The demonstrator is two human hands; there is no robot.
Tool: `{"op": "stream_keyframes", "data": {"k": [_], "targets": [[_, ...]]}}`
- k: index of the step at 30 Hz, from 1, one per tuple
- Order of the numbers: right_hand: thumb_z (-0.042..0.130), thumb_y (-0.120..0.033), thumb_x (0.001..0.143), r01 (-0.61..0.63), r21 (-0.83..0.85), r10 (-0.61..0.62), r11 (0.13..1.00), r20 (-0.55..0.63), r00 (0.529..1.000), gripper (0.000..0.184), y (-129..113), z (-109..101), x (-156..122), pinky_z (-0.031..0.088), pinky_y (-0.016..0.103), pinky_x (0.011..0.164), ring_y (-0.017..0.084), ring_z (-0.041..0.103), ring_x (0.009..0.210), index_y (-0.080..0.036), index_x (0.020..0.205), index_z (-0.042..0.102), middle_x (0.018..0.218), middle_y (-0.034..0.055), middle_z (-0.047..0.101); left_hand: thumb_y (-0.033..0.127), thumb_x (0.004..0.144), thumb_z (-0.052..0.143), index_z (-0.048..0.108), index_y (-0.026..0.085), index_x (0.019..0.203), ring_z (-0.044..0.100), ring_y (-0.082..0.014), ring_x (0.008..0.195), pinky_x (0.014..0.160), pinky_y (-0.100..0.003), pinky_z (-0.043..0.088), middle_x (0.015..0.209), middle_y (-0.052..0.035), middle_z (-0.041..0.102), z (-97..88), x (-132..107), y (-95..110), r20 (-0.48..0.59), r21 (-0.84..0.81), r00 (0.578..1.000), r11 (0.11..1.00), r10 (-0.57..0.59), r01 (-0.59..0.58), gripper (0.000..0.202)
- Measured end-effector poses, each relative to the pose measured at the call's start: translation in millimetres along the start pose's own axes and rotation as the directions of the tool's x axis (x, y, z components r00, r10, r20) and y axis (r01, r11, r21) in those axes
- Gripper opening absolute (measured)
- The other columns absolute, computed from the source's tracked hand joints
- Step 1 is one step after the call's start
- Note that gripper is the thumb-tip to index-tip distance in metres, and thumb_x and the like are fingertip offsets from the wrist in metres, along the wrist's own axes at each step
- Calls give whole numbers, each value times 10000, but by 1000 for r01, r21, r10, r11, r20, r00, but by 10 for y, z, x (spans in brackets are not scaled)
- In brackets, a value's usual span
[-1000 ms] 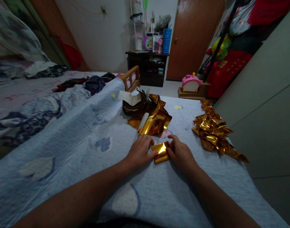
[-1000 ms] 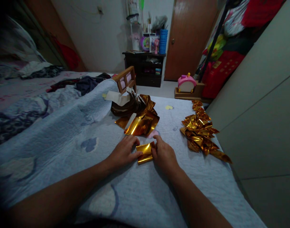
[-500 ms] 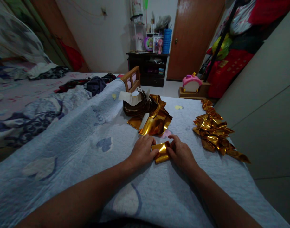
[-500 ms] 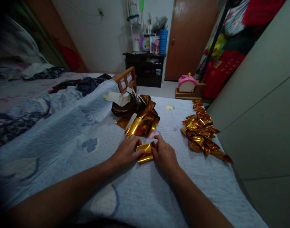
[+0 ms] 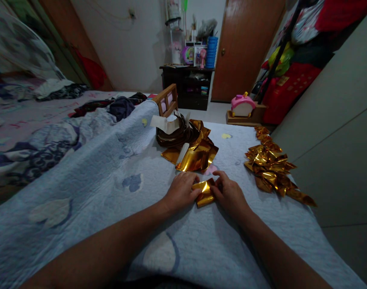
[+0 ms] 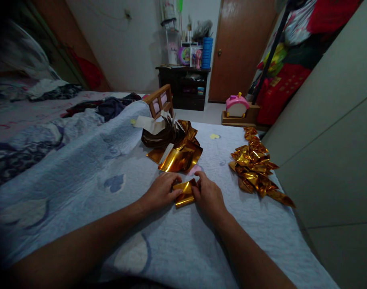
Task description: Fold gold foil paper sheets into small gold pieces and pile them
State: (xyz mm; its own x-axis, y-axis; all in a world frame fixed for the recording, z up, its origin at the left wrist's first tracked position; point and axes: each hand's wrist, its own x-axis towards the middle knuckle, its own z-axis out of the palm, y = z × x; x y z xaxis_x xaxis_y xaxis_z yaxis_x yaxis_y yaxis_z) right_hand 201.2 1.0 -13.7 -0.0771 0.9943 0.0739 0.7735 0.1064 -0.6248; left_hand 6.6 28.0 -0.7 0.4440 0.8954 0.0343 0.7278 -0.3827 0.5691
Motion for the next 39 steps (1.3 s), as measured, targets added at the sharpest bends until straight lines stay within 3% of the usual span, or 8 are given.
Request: {"op": "stream_keyframes", "data": {"k": [9,15,18,22,26,32,36,39], "targets": [[559,-181,863,8,-17,-9,1000,-19,1000,354,10,29,5,425,301,691,202,646,747,-215,1215,562,846,19,694,217,806,667,613,198,879,589,-239,959,850,-359,455,944,-38,643,2,-2,-9,-20,-13,1000,1000,14,-14,92],[567,-177,845,113,-29,-115,993,-80,990,346,51,44,12,483,361,842,247,636,1011,-198,1191,570,1160,108,639,156,773,657,590,197,873,585,-231,945,830,-341,453,944,-37,633,35,17,-24,-29,-77,998,995,57,-59,127],[574,-165,842,114,-33,-116,993,-58,992,349,58,39,16,487,371,871,253,627,1044,-200,1189,573,1182,112,631,128,775,630,581,198,855,593,-221,901,805,-334,450,913,-32,646,42,23,-18,-22,-121,996,989,86,-89,117],[600,-159,829,114,-6,-114,993,-31,993,376,56,27,26,484,367,876,247,631,1031,-208,1202,587,1134,95,661,120,770,615,572,205,855,604,-214,880,795,-326,459,894,-24,655,39,8,0,-4,-194,995,976,101,-100,128],[619,-192,815,29,142,-32,989,13,999,394,46,-15,38,488,327,760,201,641,823,-206,1208,605,987,60,697,118,767,604,575,205,873,610,-193,851,766,-303,476,893,-15,656,31,-22,-6,-2,-311,996,946,93,-89,140],[607,-340,801,-84,515,-9,853,174,985,174,13,-147,35,428,263,583,149,553,621,-186,873,641,714,-6,620,186,786,651,654,181,1037,640,-181,853,781,-300,497,932,-23,694,25,-24,-57,-24,-567,999,822,36,-43,251],[653,-389,781,-124,593,5,795,199,980,207,7,-187,30,424,260,597,146,550,633,-186,753,619,680,-9,616,269,778,718,697,151,974,647,-183,854,779,-304,504,929,-46,704,33,-9,-87,16,-715,1000,699,-9,17,230],[674,-409,769,-141,609,49,781,166,985,229,14,-176,31,428,269,603,150,550,632,-186,745,628,673,-6,619,337,756,767,692,145,908,623,-160,758,694,-282,489,842,-32,685,38,-6,-106,37,-752,997,656,-64,70,256]]}}
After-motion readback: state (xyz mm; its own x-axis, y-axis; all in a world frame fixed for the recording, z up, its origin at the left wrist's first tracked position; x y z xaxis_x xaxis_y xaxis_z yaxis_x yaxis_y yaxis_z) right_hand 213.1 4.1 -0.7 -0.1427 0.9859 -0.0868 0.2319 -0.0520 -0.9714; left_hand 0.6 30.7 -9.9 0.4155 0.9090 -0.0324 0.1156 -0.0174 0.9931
